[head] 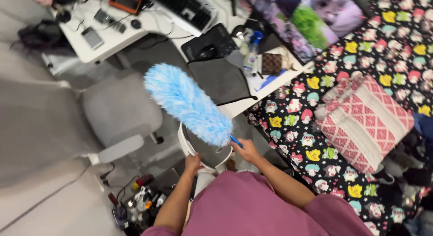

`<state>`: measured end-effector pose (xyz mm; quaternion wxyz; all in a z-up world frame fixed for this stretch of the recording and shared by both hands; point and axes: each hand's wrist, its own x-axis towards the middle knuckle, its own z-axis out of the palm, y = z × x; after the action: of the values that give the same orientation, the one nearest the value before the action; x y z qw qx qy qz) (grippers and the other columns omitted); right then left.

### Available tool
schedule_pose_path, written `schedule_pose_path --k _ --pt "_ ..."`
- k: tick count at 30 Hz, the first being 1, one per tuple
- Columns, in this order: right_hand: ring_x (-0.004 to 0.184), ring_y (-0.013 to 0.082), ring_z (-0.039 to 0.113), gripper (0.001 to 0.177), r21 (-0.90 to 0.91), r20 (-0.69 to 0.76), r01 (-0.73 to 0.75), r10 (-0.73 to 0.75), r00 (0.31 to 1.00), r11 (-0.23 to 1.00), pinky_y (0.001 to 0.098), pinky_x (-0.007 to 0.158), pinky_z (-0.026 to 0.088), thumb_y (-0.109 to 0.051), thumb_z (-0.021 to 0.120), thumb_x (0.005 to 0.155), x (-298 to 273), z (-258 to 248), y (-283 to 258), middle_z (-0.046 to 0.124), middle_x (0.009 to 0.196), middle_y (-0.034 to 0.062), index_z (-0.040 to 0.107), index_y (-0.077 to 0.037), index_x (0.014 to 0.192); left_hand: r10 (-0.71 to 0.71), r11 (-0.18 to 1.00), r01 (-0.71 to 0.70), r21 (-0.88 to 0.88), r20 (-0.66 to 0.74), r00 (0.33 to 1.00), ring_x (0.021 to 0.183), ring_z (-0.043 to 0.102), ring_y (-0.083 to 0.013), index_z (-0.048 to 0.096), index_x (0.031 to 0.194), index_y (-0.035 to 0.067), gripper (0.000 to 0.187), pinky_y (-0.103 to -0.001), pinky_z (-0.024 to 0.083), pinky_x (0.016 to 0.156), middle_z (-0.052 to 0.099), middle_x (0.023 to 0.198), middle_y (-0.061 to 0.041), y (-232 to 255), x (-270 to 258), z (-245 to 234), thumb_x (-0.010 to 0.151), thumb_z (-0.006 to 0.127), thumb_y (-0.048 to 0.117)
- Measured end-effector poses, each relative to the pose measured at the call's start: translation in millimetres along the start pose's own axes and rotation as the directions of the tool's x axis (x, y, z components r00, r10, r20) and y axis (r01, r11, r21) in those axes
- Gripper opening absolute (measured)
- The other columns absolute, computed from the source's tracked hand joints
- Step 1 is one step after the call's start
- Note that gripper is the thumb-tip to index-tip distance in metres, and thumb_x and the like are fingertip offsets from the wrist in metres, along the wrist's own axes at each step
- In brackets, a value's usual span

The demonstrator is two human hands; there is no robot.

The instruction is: Cleaning and disinfecting an office chair and a posture correction seat using a duster and spray.

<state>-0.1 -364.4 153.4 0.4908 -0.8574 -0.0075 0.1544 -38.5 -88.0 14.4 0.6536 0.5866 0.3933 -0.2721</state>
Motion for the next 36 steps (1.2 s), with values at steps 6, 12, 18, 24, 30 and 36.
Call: schedule_pose_path --k 6,12,18,24,30,36 --pt "0.053 0.0113 0.044 0.036 0.069 -0.296 -0.182 0.194 0.935 0.981 0.0393 0.049 0.039 -0.033 0.069 0.095 -96.9 -1.1 99.4 0.055 0.055 0.0146 0.072 0.0 0.081 -0.088 0.972 0.068 0.225 0.078 0.993 0.083 0.072 -0.0399 0.047 0.134 -0.004 0.043 -0.051 0.066 0.062 0.061 0.11 -0.025 -28.0 -15.0 35.1 0.098 0.057 0.018" --pt "0.048 0.011 0.044 0.042 0.093 -0.539 -0.344 0.337 0.772 0.934 0.0365 0.048 0.039 -0.037 0.07 0.092 -190.9 27.0 128.0 0.049 0.051 0.0076 0.069 0.001 0.075 -0.013 0.867 -0.12 0.483 0.264 0.964 0.074 0.077 -0.0371 0.056 0.124 -0.001 0.041 -0.047 0.062 0.056 0.071 0.106 -0.027 -31.0 -55.9 66.5 0.085 0.057 0.008" --pt "0.055 0.0082 0.039 0.056 0.308 -0.669 -0.375 0.479 0.568 0.874 0.0357 0.048 0.036 -0.044 0.067 0.099 -242.6 37.8 153.5 0.044 0.054 0.0028 0.059 0.001 0.066 0.414 0.288 -0.727 0.623 0.604 0.681 0.102 0.066 -0.0441 0.069 0.107 0.002 0.027 -0.052 0.053 0.088 0.071 0.108 -0.025 -21.0 -50.1 112.7 0.097 0.059 0.025" --pt "0.053 0.0057 0.041 0.047 0.442 -0.759 -0.2 0.483 0.436 0.875 0.0304 0.047 0.035 -0.037 0.065 0.102 -239.9 -5.7 132.7 0.047 0.055 -0.0022 0.059 -0.003 0.069 0.395 0.208 -0.852 0.481 0.756 0.523 0.098 0.065 -0.0429 0.066 0.104 0.007 0.022 -0.05 0.051 0.085 0.068 0.104 -0.022 116.6 -162.4 176.9 0.09 0.056 0.02" --pt "0.04 0.008 0.045 0.043 0.606 -0.722 0.105 0.489 0.489 0.789 0.0266 0.037 0.036 -0.032 0.062 0.104 -206.4 -83.3 117.5 0.048 0.052 -0.0028 0.051 -0.008 0.07 0.554 0.207 -0.956 0.206 0.781 0.288 0.093 0.067 -0.039 0.065 0.099 0.004 0.019 -0.045 0.051 0.082 0.069 0.098 -0.02 204.9 -209.1 258.8 0.089 0.056 0.017" --pt "0.037 0.009 0.043 0.044 0.629 -0.724 0.211 0.465 0.509 0.749 0.0274 0.036 0.036 -0.033 0.06 0.104 -167.9 -179.1 142.5 0.047 0.05 -0.0009 0.049 -0.009 0.069 0.541 0.249 -0.936 0.249 0.766 0.347 0.088 0.069 -0.0353 0.067 0.101 0.002 0.026 -0.042 0.052 0.079 0.071 0.09 -0.019 270.6 -236.0 356.6 0.086 0.059 0.022"
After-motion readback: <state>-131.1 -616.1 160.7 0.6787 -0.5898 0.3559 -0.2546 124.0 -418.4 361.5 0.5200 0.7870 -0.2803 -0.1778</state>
